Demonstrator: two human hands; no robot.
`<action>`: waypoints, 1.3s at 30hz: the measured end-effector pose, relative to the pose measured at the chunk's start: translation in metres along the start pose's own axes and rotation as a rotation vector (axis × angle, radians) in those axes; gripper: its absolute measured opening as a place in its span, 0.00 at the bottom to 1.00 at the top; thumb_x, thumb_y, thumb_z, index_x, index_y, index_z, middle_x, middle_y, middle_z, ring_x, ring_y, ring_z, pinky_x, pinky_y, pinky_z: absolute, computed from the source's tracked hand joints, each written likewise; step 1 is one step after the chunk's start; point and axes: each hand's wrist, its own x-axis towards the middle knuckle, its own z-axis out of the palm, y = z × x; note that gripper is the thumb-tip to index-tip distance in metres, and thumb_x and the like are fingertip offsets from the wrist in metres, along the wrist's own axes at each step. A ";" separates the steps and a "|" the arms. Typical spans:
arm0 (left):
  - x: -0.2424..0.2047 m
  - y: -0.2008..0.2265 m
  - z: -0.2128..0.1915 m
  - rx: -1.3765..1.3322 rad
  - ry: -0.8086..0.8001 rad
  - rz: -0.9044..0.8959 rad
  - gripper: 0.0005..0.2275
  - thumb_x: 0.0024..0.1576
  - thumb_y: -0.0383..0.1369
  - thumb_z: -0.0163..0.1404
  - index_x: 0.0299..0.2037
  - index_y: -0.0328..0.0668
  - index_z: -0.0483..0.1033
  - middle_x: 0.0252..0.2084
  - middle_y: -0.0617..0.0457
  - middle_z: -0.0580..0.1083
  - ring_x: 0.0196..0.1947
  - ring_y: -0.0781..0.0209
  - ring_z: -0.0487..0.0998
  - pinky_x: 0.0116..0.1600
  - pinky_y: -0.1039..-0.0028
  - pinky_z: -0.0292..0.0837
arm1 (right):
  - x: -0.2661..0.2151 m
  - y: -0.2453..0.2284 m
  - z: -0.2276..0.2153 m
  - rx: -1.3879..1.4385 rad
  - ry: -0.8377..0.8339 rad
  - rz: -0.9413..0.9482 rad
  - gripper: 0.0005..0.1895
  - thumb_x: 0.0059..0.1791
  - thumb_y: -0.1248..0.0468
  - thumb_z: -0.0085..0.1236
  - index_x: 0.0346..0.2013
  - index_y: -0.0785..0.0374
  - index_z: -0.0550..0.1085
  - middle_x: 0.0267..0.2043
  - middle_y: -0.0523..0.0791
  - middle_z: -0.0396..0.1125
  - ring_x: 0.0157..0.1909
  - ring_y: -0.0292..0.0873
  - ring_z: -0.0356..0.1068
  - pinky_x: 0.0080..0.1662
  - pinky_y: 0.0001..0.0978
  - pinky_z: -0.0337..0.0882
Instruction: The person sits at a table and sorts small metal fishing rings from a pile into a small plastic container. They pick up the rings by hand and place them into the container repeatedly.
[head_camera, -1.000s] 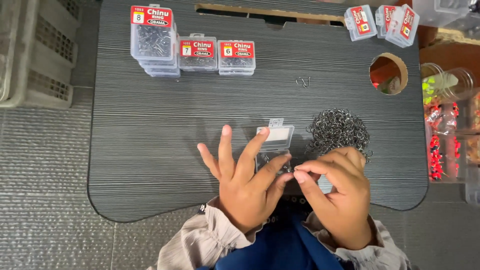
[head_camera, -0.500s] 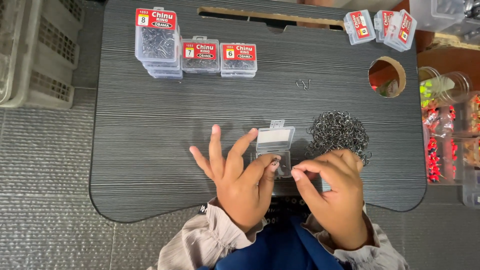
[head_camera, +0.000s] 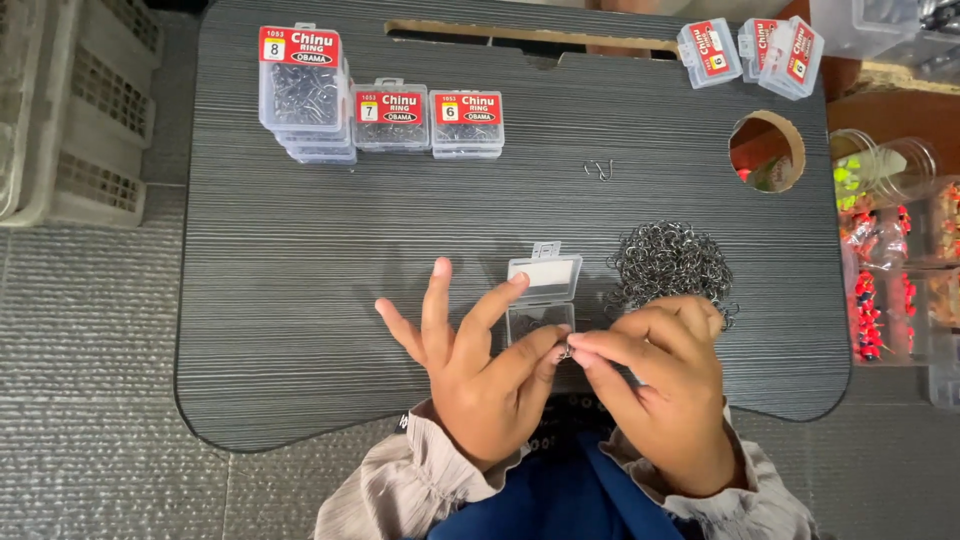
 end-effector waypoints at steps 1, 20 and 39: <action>0.000 0.000 0.000 0.002 0.000 -0.001 0.11 0.63 0.43 0.46 0.34 0.63 0.82 0.57 0.57 0.74 0.70 0.30 0.53 0.69 0.31 0.19 | 0.001 0.000 -0.001 0.002 -0.001 -0.001 0.05 0.49 0.61 0.62 0.38 0.45 0.79 0.33 0.32 0.64 0.43 0.40 0.62 0.54 0.40 0.53; -0.006 -0.003 0.001 -0.109 0.106 -0.214 0.11 0.62 0.37 0.44 0.34 0.58 0.82 0.54 0.64 0.72 0.74 0.40 0.51 0.76 0.40 0.17 | -0.003 0.008 0.011 0.002 -0.072 0.273 0.02 0.49 0.60 0.58 0.33 0.50 0.77 0.34 0.34 0.68 0.46 0.41 0.64 0.56 0.41 0.54; -0.002 -0.005 0.002 0.017 0.004 -0.052 0.07 0.63 0.42 0.49 0.38 0.68 0.83 0.56 0.60 0.73 0.71 0.35 0.52 0.72 0.33 0.21 | -0.004 0.004 0.009 0.040 -0.003 0.129 0.05 0.50 0.60 0.59 0.39 0.53 0.80 0.34 0.37 0.66 0.41 0.42 0.63 0.51 0.37 0.58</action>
